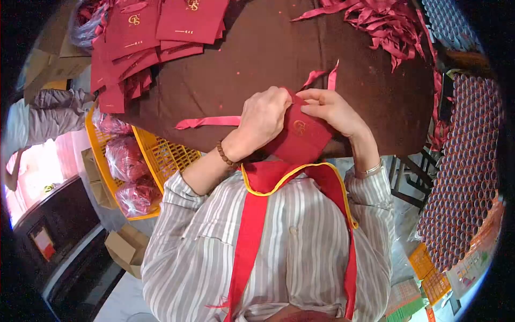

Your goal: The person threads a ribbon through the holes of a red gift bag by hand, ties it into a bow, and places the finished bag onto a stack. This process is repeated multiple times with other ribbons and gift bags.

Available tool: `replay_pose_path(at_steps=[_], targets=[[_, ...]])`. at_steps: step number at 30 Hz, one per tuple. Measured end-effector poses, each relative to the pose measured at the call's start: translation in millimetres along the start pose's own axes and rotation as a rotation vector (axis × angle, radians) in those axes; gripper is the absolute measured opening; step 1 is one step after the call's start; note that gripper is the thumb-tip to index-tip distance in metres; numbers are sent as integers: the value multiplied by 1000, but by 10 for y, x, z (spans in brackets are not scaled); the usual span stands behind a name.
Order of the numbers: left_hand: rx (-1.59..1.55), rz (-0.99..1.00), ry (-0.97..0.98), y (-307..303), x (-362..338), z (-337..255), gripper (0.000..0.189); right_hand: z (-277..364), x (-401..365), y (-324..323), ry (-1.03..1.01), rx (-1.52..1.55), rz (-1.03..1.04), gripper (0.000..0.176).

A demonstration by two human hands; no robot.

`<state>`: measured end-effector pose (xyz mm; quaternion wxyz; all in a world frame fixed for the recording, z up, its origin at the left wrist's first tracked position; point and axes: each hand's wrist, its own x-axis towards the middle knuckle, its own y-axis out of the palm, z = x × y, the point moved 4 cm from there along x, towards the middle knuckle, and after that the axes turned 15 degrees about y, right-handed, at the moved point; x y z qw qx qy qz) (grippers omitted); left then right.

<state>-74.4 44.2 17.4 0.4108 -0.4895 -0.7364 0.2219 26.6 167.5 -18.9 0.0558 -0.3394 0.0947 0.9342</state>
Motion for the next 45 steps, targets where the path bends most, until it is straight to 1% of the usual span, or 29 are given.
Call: replay_pose_path(at_steps=[3, 5, 7, 8, 9, 12, 14, 15, 17, 18, 21, 23, 25, 27, 28, 29, 30, 34, 36, 37, 39, 40, 41, 43, 45], targets=[[-23, 15, -1, 10, -2, 31, 5, 16, 2, 9, 10, 16, -17, 35], [-47, 9, 3, -18, 9, 77, 6, 77, -33, 51, 69, 123, 49, 34], [-380, -3, -272, 0, -28, 199, 9, -5, 39, 15, 63, 103, 51, 32], [-719, -65, -471, 29, -68, 255, 11, -16, 68, -10, 53, 77, 51, 31], [-681, -62, -503, -12, -57, 281, 11, -34, 68, -14, 57, 80, 50, 31], [-635, -98, -483, -54, -76, 311, 10, -26, 79, 6, 69, 124, 66, 30], [-422, -72, -345, -82, -38, 207, 10, -8, 68, 12, 78, 144, 64, 30], [-423, -71, -344, -53, -42, 188, 10, -2, 57, 22, 78, 145, 62, 30], [-252, -93, -117, -20, -8, 99, 10, 26, 37, 39, 45, 136, 73, 29], [-189, -74, -76, 0, 7, 85, 7, 32, 29, 45, 44, 136, 71, 29], [-111, -27, -61, 16, 16, 60, 7, 20, 25, 65, 56, 120, 38, 29], [-88, -43, -40, 28, 20, 35, 6, 23, 29, 54, -31, -38, -91, 29], [-64, -60, -16, 44, 27, 17, 5, 35, 5, 75, -20, -28, -88, 29], [133, 13, 84, 71, 20, -53, 6, 23, 6, 97, -12, -18, -86, 30], [137, 11, 89, 78, 30, -91, 6, -1, 25, 103, -52, -74, -109, 29], [224, 46, 135, 90, 37, -156, 6, 2, 26, 118, -93, -129, -131, 28], [311, 81, 178, 90, 41, -197, 6, 38, -4, 118, -70, -120, -182, 31], [262, 87, 192, 79, 5, -125, 7, 17, 19, 73, -90, -135, -200, 30], [-18, 64, 125, -2, 25, -135, 13, 4, 19, 64, -63, -161, -211, 31], [-16, 62, 124, -21, 11, -112, 13, 22, 1, 73, -65, -164, -209, 31], [-68, 57, 90, -51, -2, -4, 16, 85, -44, 95, -85, -271, -261, 30], [-38, 35, 80, -77, 6, 27, 11, 69, -39, 109, -87, -272, -260, 30], [-36, 33, 83, -82, 7, 22, 11, 55, -33, 114, -121, -278, -278, 30], [-25, 116, 49, -48, 1, 28, 10, 61, -54, 127, -155, -286, -300, 30], [-13, 103, 82, -17, 2, 17, 9, 129, -125, 185, -261, -448, -402, 29]])
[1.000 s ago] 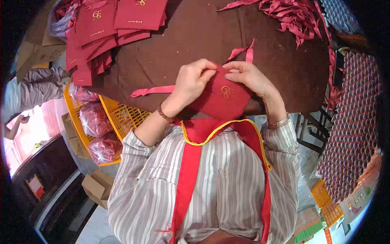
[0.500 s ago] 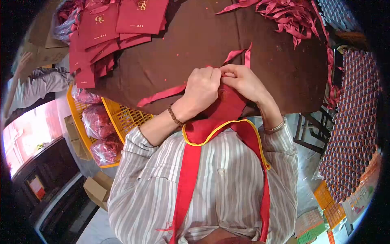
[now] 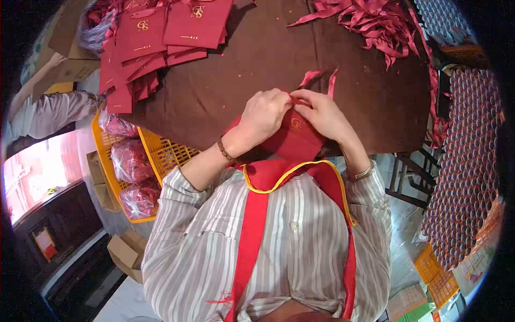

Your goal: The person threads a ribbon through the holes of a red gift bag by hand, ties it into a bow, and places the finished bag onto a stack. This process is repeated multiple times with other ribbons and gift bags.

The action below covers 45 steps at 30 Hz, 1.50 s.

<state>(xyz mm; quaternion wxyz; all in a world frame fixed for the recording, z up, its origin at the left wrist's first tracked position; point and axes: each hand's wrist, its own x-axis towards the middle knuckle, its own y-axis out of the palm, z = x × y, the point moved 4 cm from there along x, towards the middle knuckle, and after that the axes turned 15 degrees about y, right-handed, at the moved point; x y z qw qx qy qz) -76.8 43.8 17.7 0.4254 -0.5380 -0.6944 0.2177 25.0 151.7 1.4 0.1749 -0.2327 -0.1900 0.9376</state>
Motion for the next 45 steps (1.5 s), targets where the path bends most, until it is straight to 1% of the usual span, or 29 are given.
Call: replay_pose_path(at_steps=[2, 3, 4, 6, 7, 9, 10, 12, 13, 14, 16, 17, 18, 20, 23, 25, 27, 30, 32, 33, 35, 36, 38, 39, 40, 42, 43, 44, 45], targets=[[-39, -113, 99, -94, 49, -31, 8, 91, -81, 2, -21, -70, -52, 27], [-117, -123, -32, -158, 62, -1, 9, 133, -118, 0, -39, -141, -104, 26], [-17, -101, 2, -218, 90, 42, 11, 152, -144, 28, -41, -143, -104, 26], [-30, -24, 11, -240, 138, 130, 14, 202, -178, 32, -60, -187, -228, 21], [-21, -30, 10, -273, 168, 180, 14, 239, -190, 27, -68, -197, -234, 20], [-341, 192, -63, -222, 212, 279, 14, 217, -171, 42, -84, -206, -217, 19], [-329, 183, -62, -265, 248, 305, 14, 214, -156, 45, -89, -213, -203, 19], [-393, 400, -81, -248, 302, 327, 14, 274, -175, 46, -126, -215, -191, 18], [-404, 403, -8, -196, 295, 364, 17, 302, -191, 55, -146, -214, -176, 17], [-391, 396, -11, -225, 339, 378, 17, 325, -200, 62, -160, -215, -175, 17], [-526, 648, -62, -201, 366, 358, 22, 371, -226, 78, -226, -308, -228, 15], [-546, 775, -146, -207, 382, 364, 28, 367, -230, 86, -231, -307, -225, 15], [-545, 772, -149, -176, 402, 420, 28, 363, -243, 96, -267, -290, -196, 17], [-483, 1018, -96, -46, 344, 485, 28, 355, -267, 111, -303, -276, -167, 19], [-557, 970, -83, -27, 341, 479, 27, 370, -274, 91, -331, -220, -181, 19], [-563, 949, -62, 18, 307, 511, 26, 328, -255, 92, -202, -125, -115, 18], [-571, 924, -37, 27, 311, 487, 26, 321, -239, 76, -176, -112, -88, 18], [-570, 921, -105, -2, 271, 473, 24, 311, -215, 90, -123, -106, -51, 18], [-589, 791, -192, 21, 258, 469, 23, 303, -215, 85, -81, -110, -44, 18], [-590, 792, -191, 11, 255, 435, 23, 322, -224, 56, -84, -63, -23, 20], [-587, 674, -273, -25, 278, 399, 22, 308, -231, 56, -78, -16, -1, 21], [-591, 675, -272, -5, 283, 406, 22, 304, -225, 87, -115, 8, 48, 22], [-623, 428, -369, -35, 342, 516, 21, 315, -211, 107, -149, 27, 101, 23], [-695, 336, -383, -53, 358, 535, 19, 314, -200, 93, -116, -7, 71, 24], [-714, 271, -343, -118, 368, 558, 18, 310, -195, 82, -83, -42, 41, 24], [-809, 107, -371, -193, 409, 697, 16, 285, -196, 73, -63, -37, 38, 23], [-851, 70, -451, -207, 407, 765, 16, 294, -198, 72, -112, -55, 7, 23], [-856, 73, -450, -200, 393, 766, 16, 298, -201, 66, -160, -73, -27, 23], [-597, 55, -377, -240, 395, 783, 16, 267, -173, 78, -154, -75, -29, 23]])
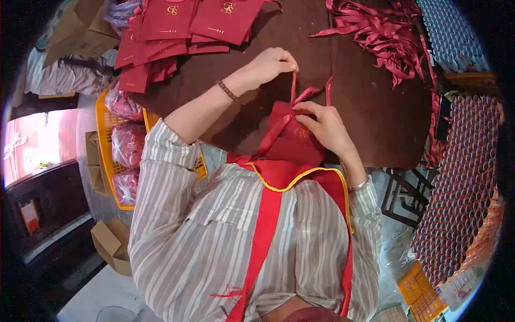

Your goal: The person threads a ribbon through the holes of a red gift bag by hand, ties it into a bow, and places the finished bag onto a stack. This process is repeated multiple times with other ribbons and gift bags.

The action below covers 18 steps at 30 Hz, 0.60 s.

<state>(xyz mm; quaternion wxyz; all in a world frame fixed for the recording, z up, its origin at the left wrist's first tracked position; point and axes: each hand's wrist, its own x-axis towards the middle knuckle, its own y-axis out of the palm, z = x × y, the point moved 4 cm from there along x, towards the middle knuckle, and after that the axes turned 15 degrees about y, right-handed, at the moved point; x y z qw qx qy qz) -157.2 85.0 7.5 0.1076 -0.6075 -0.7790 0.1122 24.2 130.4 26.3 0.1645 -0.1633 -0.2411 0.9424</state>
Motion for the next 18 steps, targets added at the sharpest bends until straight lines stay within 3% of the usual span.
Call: replay_pose_path(at_steps=[1, 3, 5, 9, 14, 16, 18], targets=[[255, -45, 79, -41, -10, -20, 16, -50, 34, 22, 8, -9, -27, 24], [306, -61, 123, -60, -90, 47, 17, -150, 40, 59, 23, -16, -57, 26], [433, -129, 188, -89, -169, 102, 18, -153, -36, 29, -212, -339, -306, 31], [198, -227, 15, -82, -215, 174, 18, -142, -230, -28, -117, -673, -448, 46], [395, -232, 54, -28, -157, 237, 15, -161, -212, 59, -99, -644, -386, 53], [627, -367, 324, -51, -200, 184, 14, -124, -235, 15, -71, -614, -408, 52], [728, -318, 411, -42, -334, -79, 16, -168, -288, -92, -55, -566, -486, 50]])
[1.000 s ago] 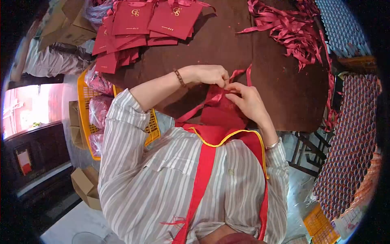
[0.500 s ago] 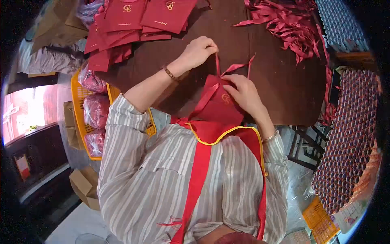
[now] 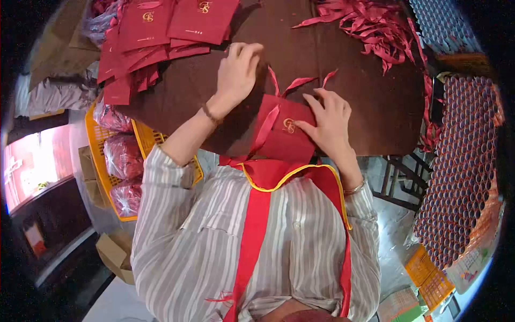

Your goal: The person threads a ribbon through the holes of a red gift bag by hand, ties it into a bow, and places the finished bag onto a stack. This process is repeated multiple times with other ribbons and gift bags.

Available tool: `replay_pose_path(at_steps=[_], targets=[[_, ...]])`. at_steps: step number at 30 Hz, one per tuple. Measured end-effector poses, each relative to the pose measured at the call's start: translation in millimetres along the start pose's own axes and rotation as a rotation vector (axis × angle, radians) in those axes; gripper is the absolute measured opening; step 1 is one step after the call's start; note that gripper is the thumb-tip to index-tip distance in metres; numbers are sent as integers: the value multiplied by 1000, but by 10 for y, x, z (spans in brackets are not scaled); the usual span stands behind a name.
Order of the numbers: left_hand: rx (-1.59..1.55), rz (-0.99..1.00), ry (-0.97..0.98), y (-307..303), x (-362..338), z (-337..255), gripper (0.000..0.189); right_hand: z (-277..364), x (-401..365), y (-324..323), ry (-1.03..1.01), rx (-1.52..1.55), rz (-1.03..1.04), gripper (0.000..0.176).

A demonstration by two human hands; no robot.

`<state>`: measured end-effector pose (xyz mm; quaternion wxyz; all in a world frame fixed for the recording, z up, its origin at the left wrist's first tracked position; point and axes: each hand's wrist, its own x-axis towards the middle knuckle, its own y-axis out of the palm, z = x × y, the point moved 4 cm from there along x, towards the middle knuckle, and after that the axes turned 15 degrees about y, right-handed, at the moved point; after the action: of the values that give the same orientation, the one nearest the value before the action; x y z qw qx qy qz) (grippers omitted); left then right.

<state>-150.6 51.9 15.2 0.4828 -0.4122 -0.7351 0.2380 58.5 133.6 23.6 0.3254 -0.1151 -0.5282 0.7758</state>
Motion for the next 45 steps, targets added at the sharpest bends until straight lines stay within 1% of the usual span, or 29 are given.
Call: replay_pose_path(at_steps=[1, 3, 4, 5, 7, 9, 11, 13, 15, 17, 19, 20, 21, 23, 24, 25, 27, 31, 33, 34, 35, 36, 37, 39, 40, 42, 43, 44, 45], targets=[[75, 26, 110, -118, -28, -176, 19, -100, -15, -19, 15, -7, 1, 50], [59, 390, 473, -168, -237, -563, 25, -317, -59, -9, 87, 57, 92, 46], [69, 507, 627, -179, -399, -736, 29, -362, -86, -45, 80, 86, 103, 38], [85, 621, 782, -186, -554, -869, 32, -381, -95, -62, 91, 83, 105, 38], [59, 699, 909, -184, -840, -946, 30, -405, -135, -59, 131, 158, 171, 33], [63, 689, 907, -170, -995, -841, 33, -387, -139, -61, 115, 158, 164, 30], [126, 670, 864, -171, -1040, -731, 38, -394, -136, -80, 218, 436, 163, 30], [114, 639, 860, -199, -1010, -685, 35, -419, -161, -79, 214, 445, 100, 27], [76, 688, 859, -185, -1026, -655, 30, -485, -230, -97, 431, 555, 112, 22], [-4, 674, 837, -203, -968, -635, 25, -442, -293, -144, 422, 536, 37, 18], [-149, 603, 695, -248, -879, -599, 25, -336, -390, -118, 472, 649, 161, 16], [-183, 500, 668, -279, -772, -622, 28, -218, -447, -84, 531, 840, 252, 18], [-185, 502, 674, -273, -718, -676, 28, -136, -522, 55, 594, 927, 436, 21], [33, 278, 505, -316, -553, -742, 32, 141, -628, 152, 664, 1272, 723, 33], [60, 155, 521, -311, -435, -839, 34, 241, -636, 266, 559, 1354, 773, 34], [59, 157, 523, -274, -394, -903, 34, 297, -623, 266, 452, 1318, 807, 34], [124, 83, 561, -246, -334, -1009, 34, 330, -639, 281, 611, 1233, 979, 30], [89, 59, 480, -217, -352, -1080, 30, 332, -606, 320, 503, 1191, 796, 29], [87, 59, 467, -209, -383, -1080, 28, 325, -630, 349, 686, 1330, 754, 30], [80, 25, 458, -228, -380, -1095, 28, 342, -623, 365, 686, 1333, 754, 30], [73, -8, 449, -250, -380, -1101, 28, 394, -599, 365, 613, 1521, 783, 32], [75, -6, 449, -253, -399, -1096, 28, 435, -582, 349, 533, 1707, 808, 35], [93, 11, 464, -244, -435, -1087, 29, 403, -594, 328, 532, 1708, 810, 35], [113, 25, 480, -233, -488, -1077, 29, 343, -632, 265, 673, 1882, 978, 36], [148, 83, 486, -216, -519, -1081, 30, 364, -626, 215, 722, 1948, 883, 37], [200, 229, 476, -184, -615, -1047, 35, 268, -694, 300, 720, 1861, 902, 36], [199, 231, 477, -202, -627, -1045, 35, 232, -723, 338, 718, 1774, 920, 34], [192, 318, 469, -197, -618, -1050, 38, 272, -722, 341, 740, 1942, 958, 32], [184, 404, 461, -196, -605, -1062, 41, 278, -728, 371, 744, 1943, 955, 32]])
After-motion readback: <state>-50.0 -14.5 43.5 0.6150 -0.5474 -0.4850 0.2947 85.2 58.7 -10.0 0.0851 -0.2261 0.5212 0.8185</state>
